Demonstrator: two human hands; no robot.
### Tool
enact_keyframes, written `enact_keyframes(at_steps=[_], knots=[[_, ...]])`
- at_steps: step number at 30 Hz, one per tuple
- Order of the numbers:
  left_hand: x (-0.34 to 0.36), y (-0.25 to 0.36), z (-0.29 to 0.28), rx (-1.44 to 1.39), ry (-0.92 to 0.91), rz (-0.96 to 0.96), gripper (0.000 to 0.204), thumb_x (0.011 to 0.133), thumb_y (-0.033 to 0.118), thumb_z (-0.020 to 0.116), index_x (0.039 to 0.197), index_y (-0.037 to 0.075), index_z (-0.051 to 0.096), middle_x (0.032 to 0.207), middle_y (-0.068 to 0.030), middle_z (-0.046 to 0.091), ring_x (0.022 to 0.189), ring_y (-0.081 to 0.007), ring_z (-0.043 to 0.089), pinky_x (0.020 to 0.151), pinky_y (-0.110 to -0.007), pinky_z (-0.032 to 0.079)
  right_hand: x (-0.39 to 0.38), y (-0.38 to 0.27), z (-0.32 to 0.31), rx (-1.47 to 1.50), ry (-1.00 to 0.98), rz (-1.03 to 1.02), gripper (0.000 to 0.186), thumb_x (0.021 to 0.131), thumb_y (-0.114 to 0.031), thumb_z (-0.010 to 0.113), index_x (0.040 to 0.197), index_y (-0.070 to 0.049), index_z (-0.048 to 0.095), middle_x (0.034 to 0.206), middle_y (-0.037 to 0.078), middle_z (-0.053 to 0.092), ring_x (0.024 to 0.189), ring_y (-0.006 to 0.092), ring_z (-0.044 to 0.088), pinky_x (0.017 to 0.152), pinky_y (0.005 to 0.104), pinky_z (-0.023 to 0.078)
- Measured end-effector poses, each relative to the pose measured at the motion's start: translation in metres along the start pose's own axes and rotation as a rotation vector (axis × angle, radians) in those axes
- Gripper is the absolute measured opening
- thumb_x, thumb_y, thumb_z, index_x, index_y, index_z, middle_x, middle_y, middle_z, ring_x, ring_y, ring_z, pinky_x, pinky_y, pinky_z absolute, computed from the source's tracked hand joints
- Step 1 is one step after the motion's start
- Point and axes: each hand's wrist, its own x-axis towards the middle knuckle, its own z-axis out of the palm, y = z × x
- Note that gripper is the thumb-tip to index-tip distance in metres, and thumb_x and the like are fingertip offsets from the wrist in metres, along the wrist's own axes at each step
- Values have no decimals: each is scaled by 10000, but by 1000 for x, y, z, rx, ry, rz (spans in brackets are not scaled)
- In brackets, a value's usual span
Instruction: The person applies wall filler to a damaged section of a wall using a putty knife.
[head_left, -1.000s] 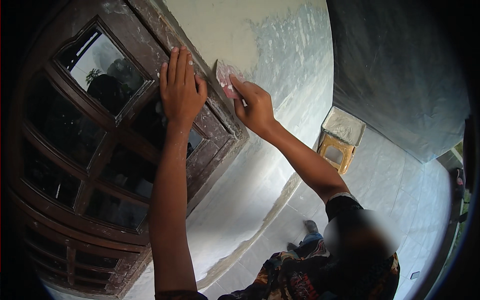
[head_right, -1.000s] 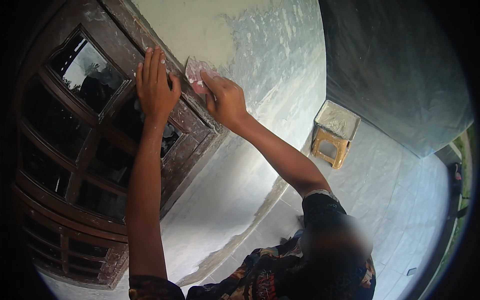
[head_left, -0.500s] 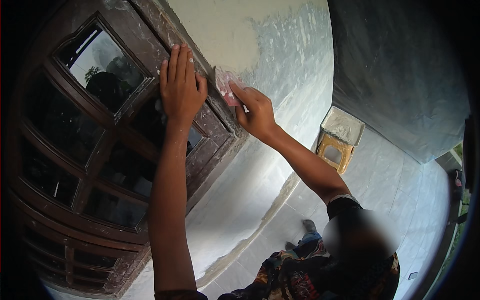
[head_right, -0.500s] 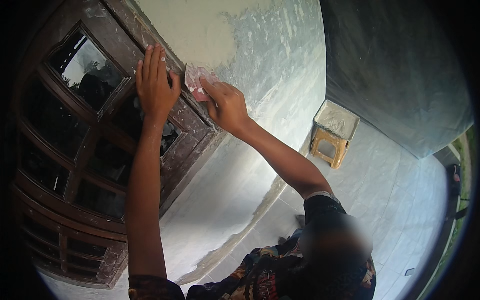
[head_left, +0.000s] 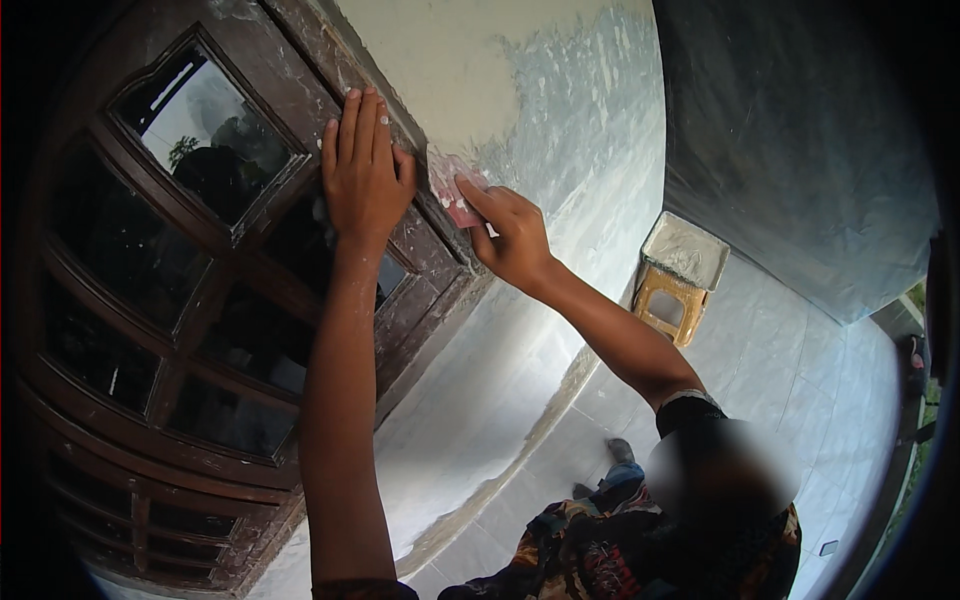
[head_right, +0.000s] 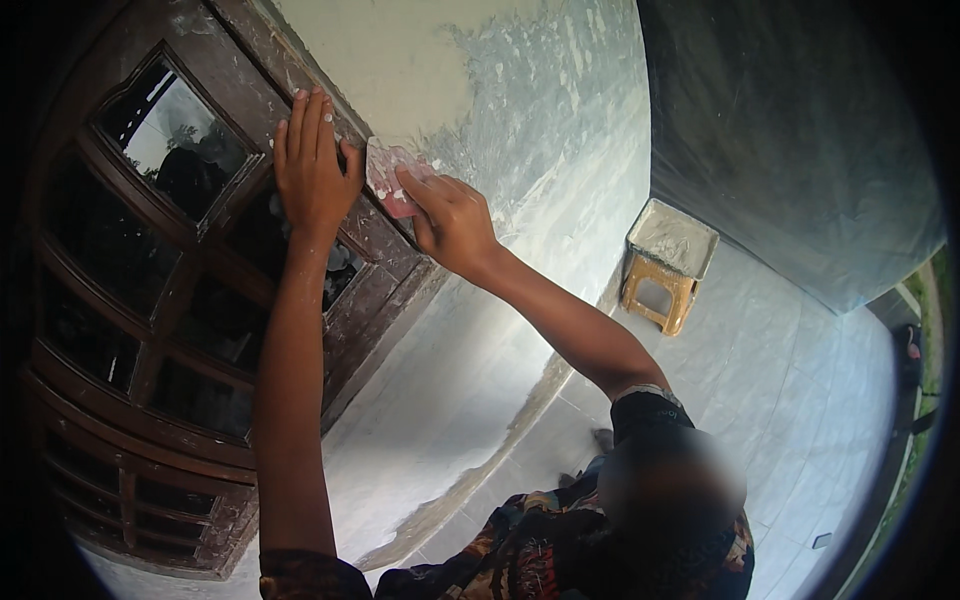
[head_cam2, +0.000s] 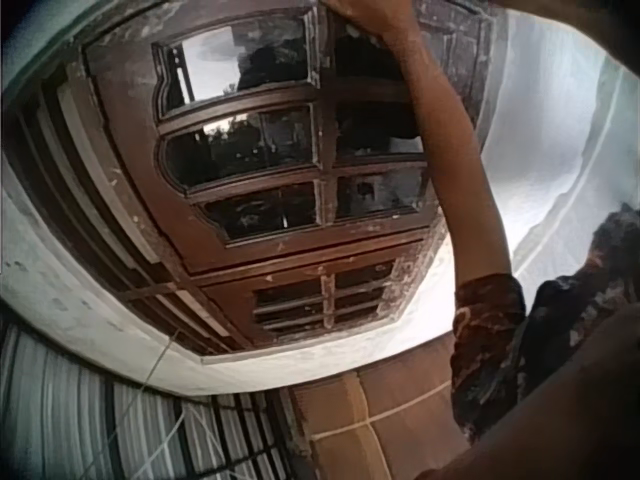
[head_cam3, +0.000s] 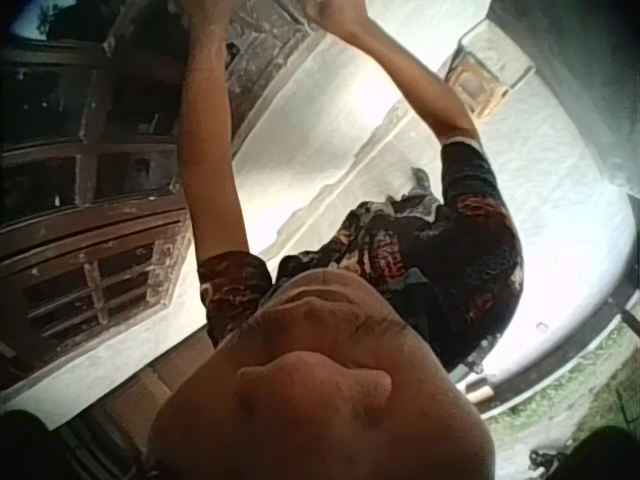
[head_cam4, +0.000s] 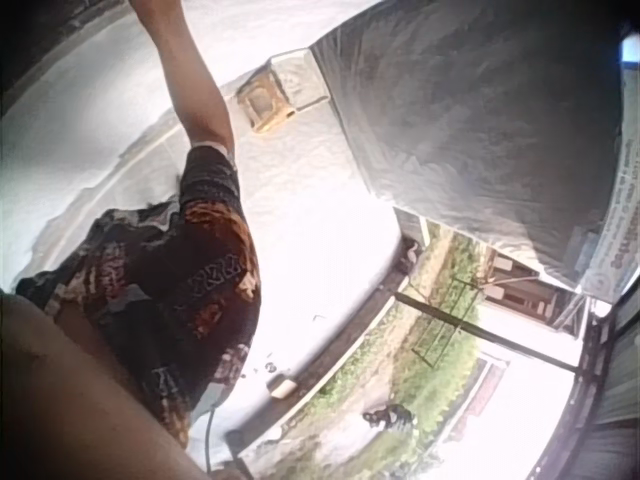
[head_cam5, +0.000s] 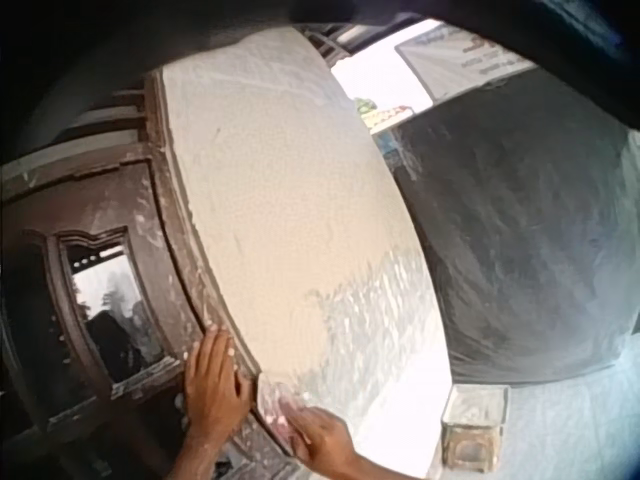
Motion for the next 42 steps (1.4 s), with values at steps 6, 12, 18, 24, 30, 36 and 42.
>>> enact_keyframes(at_steps=[6, 12, 18, 24, 30, 36, 42], knots=[[0, 0, 0, 50, -2, 0, 478, 873, 162, 559, 1325, 9, 590, 1490, -91, 506, 1438, -222, 407, 1169, -453, 331, 81, 50, -12, -91, 175, 127, 483, 753, 12, 634, 1232, -50, 647, 829, 151, 651, 710, 323, 644, 655, 407, 519], [-2, 0, 3, 18, 4, 4, 471, 865, 142, 570, 1312, -3, 592, 1480, -94, 513, 1431, -237, 417, 1156, -466, 344, 11, 33, 10, -87, 28, 35, 672, 714, 88, 651, 1361, -82, 578, 776, 132, 605, 707, 323, 619, 657, 408, 519], [1, 2, -2, 42, -1, 6, 455, 878, 159, 561, 1305, 8, 606, 1478, -91, 518, 1430, -224, 419, 1163, -453, 336, 36, 8, -17, -8, 50, 202, 544, 741, 42, 624, 1279, -37, 625, 816, 148, 636, 711, 325, 632, 663, 393, 519], [3, 6, 5, 26, 16, 8, 466, 869, 152, 566, 1308, 0, 597, 1474, -91, 518, 1431, -235, 414, 1155, -467, 344, 51, 65, 1, -205, 116, 165, 556, 741, 68, 647, 1286, -46, 630, 887, 161, 679, 733, 299, 655, 681, 375, 529], [-3, -5, 1, 11, 8, 6, 471, 864, 138, 567, 1311, -10, 588, 1475, -93, 514, 1432, -246, 411, 1153, -483, 348, -12, -13, -2, 3, 3, 77, 592, 695, 98, 641, 1266, -54, 663, 727, 131, 575, 658, 277, 610, 655, 354, 523], [2, 3, 3, 3, 18, 7, 475, 874, 138, 557, 1325, -9, 582, 1483, -98, 509, 1436, -247, 408, 1155, -483, 345, 61, 56, -19, -123, 234, 231, 482, 784, 56, 612, 1258, -24, 659, 861, 167, 682, 678, 244, 644, 664, 316, 523], [-5, -5, 3, 11, 22, 9, 459, 871, 135, 558, 1307, -5, 593, 1482, -91, 511, 1428, -247, 419, 1154, -483, 347, -28, 3, 1, 40, -10, 144, 551, 737, 86, 646, 1264, -76, 664, 729, 122, 594, 615, 245, 581, 579, 327, 481]])
